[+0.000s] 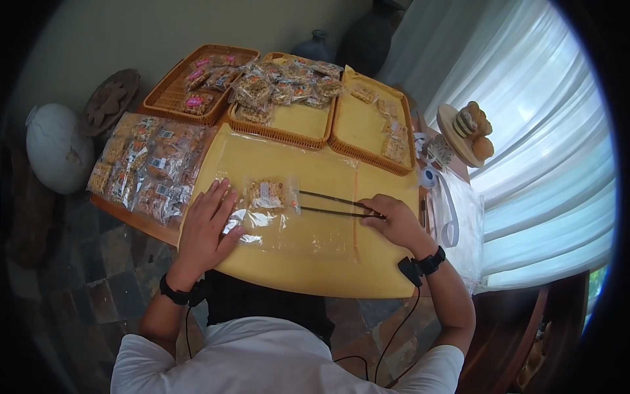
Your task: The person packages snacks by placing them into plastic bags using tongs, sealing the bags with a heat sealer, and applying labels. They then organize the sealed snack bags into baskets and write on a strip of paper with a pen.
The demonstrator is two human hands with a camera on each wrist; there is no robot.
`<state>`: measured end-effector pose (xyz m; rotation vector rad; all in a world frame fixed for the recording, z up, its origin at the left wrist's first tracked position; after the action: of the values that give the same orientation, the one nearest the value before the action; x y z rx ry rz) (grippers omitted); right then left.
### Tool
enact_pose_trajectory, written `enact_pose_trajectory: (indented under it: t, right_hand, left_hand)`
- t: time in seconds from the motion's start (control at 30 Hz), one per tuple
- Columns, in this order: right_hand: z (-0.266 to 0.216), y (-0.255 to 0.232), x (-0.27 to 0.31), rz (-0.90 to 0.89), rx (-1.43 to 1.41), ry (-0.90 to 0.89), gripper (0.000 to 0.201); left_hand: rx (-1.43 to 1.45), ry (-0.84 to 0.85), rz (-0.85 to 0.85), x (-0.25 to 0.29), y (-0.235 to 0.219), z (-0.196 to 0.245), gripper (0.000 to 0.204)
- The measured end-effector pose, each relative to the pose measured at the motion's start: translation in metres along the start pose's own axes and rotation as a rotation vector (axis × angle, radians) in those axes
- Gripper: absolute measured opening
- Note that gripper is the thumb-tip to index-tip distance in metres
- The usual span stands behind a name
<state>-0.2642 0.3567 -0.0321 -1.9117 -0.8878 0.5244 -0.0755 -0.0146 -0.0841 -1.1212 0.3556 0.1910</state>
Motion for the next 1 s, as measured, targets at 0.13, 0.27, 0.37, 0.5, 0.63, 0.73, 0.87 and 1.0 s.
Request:
enact_pose_trajectory:
  t: [0.13,0.27,0.37,0.5,0.63,0.73,0.87,1.0]
  right_hand:
    - [-0.011,0.005,-0.007,-0.015,-0.028,-0.092,0.041]
    - [-0.013,-0.005,-0.002,-0.009,0.086,-0.146,0.041]
    - [-0.021,0.004,-0.006,-0.046,0.024,-0.15,0.04]
    - [-0.024,0.004,-0.015,-0.081,0.023,-0.194,0.039]
    - [-0.025,0.007,-0.014,-0.08,0.007,-0.233,0.037]
    - [-0.041,0.024,-0.021,-0.024,0.148,-0.25,0.039]
    - [-0.055,0.04,-0.027,0.068,0.239,-0.22,0.035]
    - [-0.052,0.031,-0.015,0.097,0.209,-0.188,0.035]
  left_hand:
    - [-0.004,-0.018,0.005,0.0,-0.001,0.0,0.071]
    - [0.017,-0.024,-0.001,-0.001,-0.001,0.001,0.071]
    - [-0.004,-0.009,0.006,0.0,0.0,0.0,0.07]
    - [0.007,-0.02,0.006,0.0,-0.002,-0.001,0.07]
    - [0.017,-0.015,-0.005,0.001,-0.001,0.001,0.071]
    - [0.018,-0.008,-0.002,-0.001,0.0,0.001,0.071]
    - [0.003,0.003,-0.014,0.0,-0.001,0.0,0.071]
    - [0.017,-0.015,-0.005,0.0,-0.001,0.0,0.07]
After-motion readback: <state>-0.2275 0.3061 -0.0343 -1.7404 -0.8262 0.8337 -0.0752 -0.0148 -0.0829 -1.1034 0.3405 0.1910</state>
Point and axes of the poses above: each hand's wrist, its own x-axis away from the middle knuckle, its own y-axis out of the palm, z = x × y, the point moved 3 cm from there along -x, towards the middle knuckle, and after that the axes turned 2 degrees about -z, right-handed, at the moved point
